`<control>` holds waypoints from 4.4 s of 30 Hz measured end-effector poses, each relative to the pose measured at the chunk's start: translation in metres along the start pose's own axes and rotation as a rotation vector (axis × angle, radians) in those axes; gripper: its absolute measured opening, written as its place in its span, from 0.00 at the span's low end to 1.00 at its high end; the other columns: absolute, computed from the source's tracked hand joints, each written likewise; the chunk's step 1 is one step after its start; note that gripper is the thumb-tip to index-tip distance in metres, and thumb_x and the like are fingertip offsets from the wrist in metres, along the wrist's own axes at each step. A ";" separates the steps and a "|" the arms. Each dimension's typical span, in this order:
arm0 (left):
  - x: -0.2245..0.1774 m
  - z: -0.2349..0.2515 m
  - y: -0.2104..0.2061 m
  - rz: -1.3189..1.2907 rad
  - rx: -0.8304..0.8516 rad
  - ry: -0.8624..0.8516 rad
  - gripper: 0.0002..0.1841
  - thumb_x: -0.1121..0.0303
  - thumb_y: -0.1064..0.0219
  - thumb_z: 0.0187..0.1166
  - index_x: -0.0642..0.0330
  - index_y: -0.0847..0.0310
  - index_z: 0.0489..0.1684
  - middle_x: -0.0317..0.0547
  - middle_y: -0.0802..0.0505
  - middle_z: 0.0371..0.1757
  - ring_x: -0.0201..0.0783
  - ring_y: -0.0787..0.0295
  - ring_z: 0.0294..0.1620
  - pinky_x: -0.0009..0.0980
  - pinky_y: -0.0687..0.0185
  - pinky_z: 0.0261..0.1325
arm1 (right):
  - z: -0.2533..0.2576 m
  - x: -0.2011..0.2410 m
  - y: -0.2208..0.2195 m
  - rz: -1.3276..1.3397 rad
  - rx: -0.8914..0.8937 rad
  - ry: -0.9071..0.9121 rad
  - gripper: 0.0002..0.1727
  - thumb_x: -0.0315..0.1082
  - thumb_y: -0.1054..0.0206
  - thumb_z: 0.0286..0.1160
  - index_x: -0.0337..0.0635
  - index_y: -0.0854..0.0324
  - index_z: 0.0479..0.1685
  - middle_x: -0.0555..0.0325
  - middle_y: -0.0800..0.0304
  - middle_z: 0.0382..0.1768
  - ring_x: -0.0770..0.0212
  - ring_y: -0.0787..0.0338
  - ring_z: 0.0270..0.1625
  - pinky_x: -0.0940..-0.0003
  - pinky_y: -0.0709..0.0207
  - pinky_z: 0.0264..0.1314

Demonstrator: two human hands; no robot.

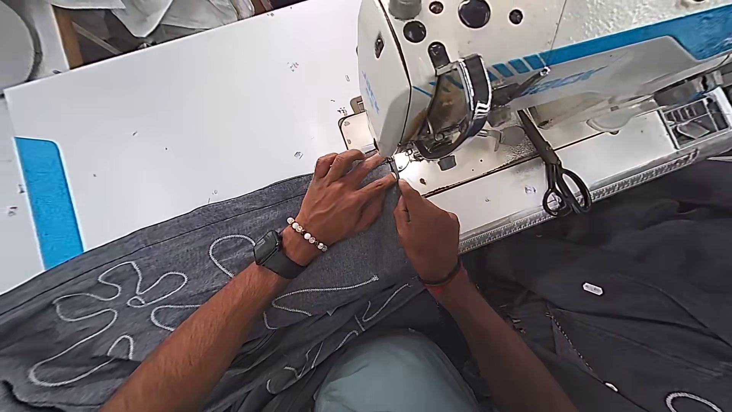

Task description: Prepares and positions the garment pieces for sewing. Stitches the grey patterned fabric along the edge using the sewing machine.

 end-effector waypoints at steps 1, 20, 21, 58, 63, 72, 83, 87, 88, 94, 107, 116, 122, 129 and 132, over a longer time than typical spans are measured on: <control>0.000 -0.001 -0.001 0.012 0.007 0.024 0.21 0.52 0.46 0.85 0.36 0.12 0.70 0.40 0.14 0.76 0.50 0.27 0.79 0.51 0.42 0.78 | 0.001 0.000 0.000 -0.004 0.015 0.013 0.20 0.35 0.41 0.84 0.42 0.11 0.67 0.59 0.13 0.20 0.58 0.17 0.17 0.62 0.28 0.16; 0.000 0.001 -0.002 -0.157 -0.031 0.082 0.18 0.62 0.44 0.86 0.47 0.11 0.66 0.38 0.13 0.77 0.49 0.29 0.86 0.48 0.39 0.89 | 0.086 -0.123 0.064 -0.037 0.114 0.071 0.17 0.24 0.40 0.72 0.45 0.08 0.52 0.44 0.09 0.57 0.38 0.12 0.61 0.37 0.20 0.57; 0.001 0.001 -0.002 -0.156 -0.035 0.066 0.18 0.62 0.44 0.86 0.47 0.10 0.66 0.37 0.13 0.77 0.50 0.29 0.86 0.49 0.39 0.89 | 0.085 -0.123 0.062 -0.010 0.143 0.105 0.15 0.24 0.38 0.71 0.46 0.07 0.48 0.44 0.08 0.53 0.38 0.11 0.58 0.37 0.19 0.54; 0.037 0.007 -0.003 -0.103 0.121 -0.175 0.24 0.44 0.48 0.86 0.26 0.20 0.78 0.32 0.17 0.79 0.45 0.29 0.80 0.50 0.45 0.82 | -0.006 -0.020 0.002 0.210 -0.122 0.228 0.17 0.33 0.39 0.76 0.56 0.06 0.54 0.69 0.07 0.66 0.58 0.15 0.73 0.54 0.26 0.70; 0.039 0.012 -0.003 -0.050 0.126 -0.125 0.23 0.44 0.49 0.87 0.25 0.18 0.75 0.37 0.16 0.76 0.49 0.31 0.81 0.53 0.44 0.80 | -0.006 -0.014 -0.001 0.094 -0.062 0.246 0.16 0.35 0.40 0.76 0.58 0.08 0.55 0.71 0.09 0.68 0.61 0.17 0.73 0.54 0.30 0.71; -0.009 0.001 -0.007 -0.035 0.081 0.093 0.32 0.34 0.43 0.79 0.34 0.21 0.80 0.46 0.21 0.81 0.51 0.33 0.85 0.54 0.46 0.88 | -0.003 -0.024 0.007 0.110 -0.174 0.002 0.12 0.41 0.37 0.78 0.49 0.09 0.44 0.59 0.07 0.46 0.55 0.12 0.53 0.55 0.22 0.51; -0.013 -0.008 -0.008 -0.076 0.039 0.090 0.25 0.47 0.48 0.88 0.44 0.18 0.77 0.41 0.22 0.85 0.47 0.35 0.89 0.51 0.47 0.92 | 0.017 -0.002 0.017 0.326 0.117 -0.186 0.14 0.41 0.27 0.69 0.42 0.15 0.48 0.57 0.09 0.43 0.57 0.09 0.41 0.56 0.15 0.39; -0.015 -0.008 -0.007 -0.054 0.019 0.104 0.23 0.50 0.46 0.89 0.42 0.16 0.75 0.40 0.20 0.83 0.46 0.33 0.87 0.48 0.43 0.88 | -0.018 -0.007 0.014 0.522 0.288 -0.341 0.24 0.48 0.40 0.85 0.49 0.23 0.75 0.64 0.16 0.21 0.64 0.18 0.21 0.61 0.22 0.25; -0.015 -0.008 -0.008 -0.043 0.015 0.105 0.23 0.50 0.46 0.89 0.41 0.16 0.75 0.40 0.19 0.82 0.46 0.33 0.87 0.48 0.43 0.88 | -0.024 -0.007 0.016 0.533 0.268 -0.342 0.23 0.47 0.41 0.87 0.49 0.20 0.74 0.64 0.16 0.21 0.65 0.19 0.20 0.63 0.23 0.25; -0.016 -0.006 -0.008 -0.004 0.015 0.115 0.23 0.48 0.46 0.88 0.40 0.15 0.74 0.39 0.18 0.80 0.46 0.32 0.85 0.48 0.43 0.85 | -0.037 -0.010 0.019 0.514 0.141 -0.298 0.20 0.42 0.41 0.87 0.48 0.13 0.70 0.66 0.13 0.22 0.72 0.21 0.19 0.72 0.25 0.22; -0.021 -0.004 -0.005 0.073 -0.023 0.108 0.17 0.53 0.42 0.86 0.43 0.07 0.58 0.41 0.14 0.73 0.50 0.30 0.81 0.51 0.42 0.81 | -0.017 -0.011 0.019 0.406 0.139 -0.350 0.16 0.40 0.35 0.77 0.56 0.08 0.60 0.69 0.18 0.17 0.70 0.25 0.17 0.68 0.31 0.21; -0.019 0.000 -0.001 0.082 -0.019 0.077 0.17 0.53 0.42 0.86 0.44 0.07 0.57 0.42 0.14 0.71 0.49 0.27 0.78 0.50 0.41 0.80 | -0.017 -0.011 0.026 0.383 0.111 -0.348 0.16 0.38 0.32 0.67 0.53 0.07 0.53 0.71 0.22 0.16 0.72 0.26 0.17 0.71 0.32 0.20; -0.015 -0.001 -0.001 0.076 -0.002 0.070 0.17 0.53 0.41 0.86 0.43 0.07 0.56 0.42 0.14 0.70 0.49 0.27 0.77 0.50 0.40 0.79 | -0.011 -0.010 0.023 0.383 0.138 -0.354 0.18 0.39 0.32 0.68 0.56 0.08 0.57 0.71 0.23 0.15 0.70 0.27 0.17 0.67 0.33 0.19; -0.015 -0.008 -0.007 0.046 0.021 0.126 0.19 0.51 0.45 0.87 0.41 0.09 0.63 0.40 0.17 0.77 0.48 0.30 0.81 0.49 0.42 0.81 | -0.038 -0.004 0.034 0.419 0.198 -0.280 0.24 0.38 0.39 0.74 0.45 0.12 0.68 0.72 0.30 0.08 0.71 0.34 0.11 0.69 0.37 0.15; -0.014 -0.006 -0.006 0.050 0.006 0.098 0.19 0.51 0.43 0.87 0.42 0.08 0.60 0.41 0.15 0.75 0.49 0.29 0.79 0.49 0.41 0.80 | -0.039 -0.002 0.041 0.432 0.167 -0.260 0.23 0.36 0.39 0.73 0.43 0.10 0.65 0.73 0.31 0.08 0.73 0.37 0.10 0.72 0.40 0.14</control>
Point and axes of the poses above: each hand's wrist, its own z-axis towards the middle knuckle, its own y-axis out of the back of the hand, x = y × z, the point moved 4 cm from there along z, towards the middle knuckle
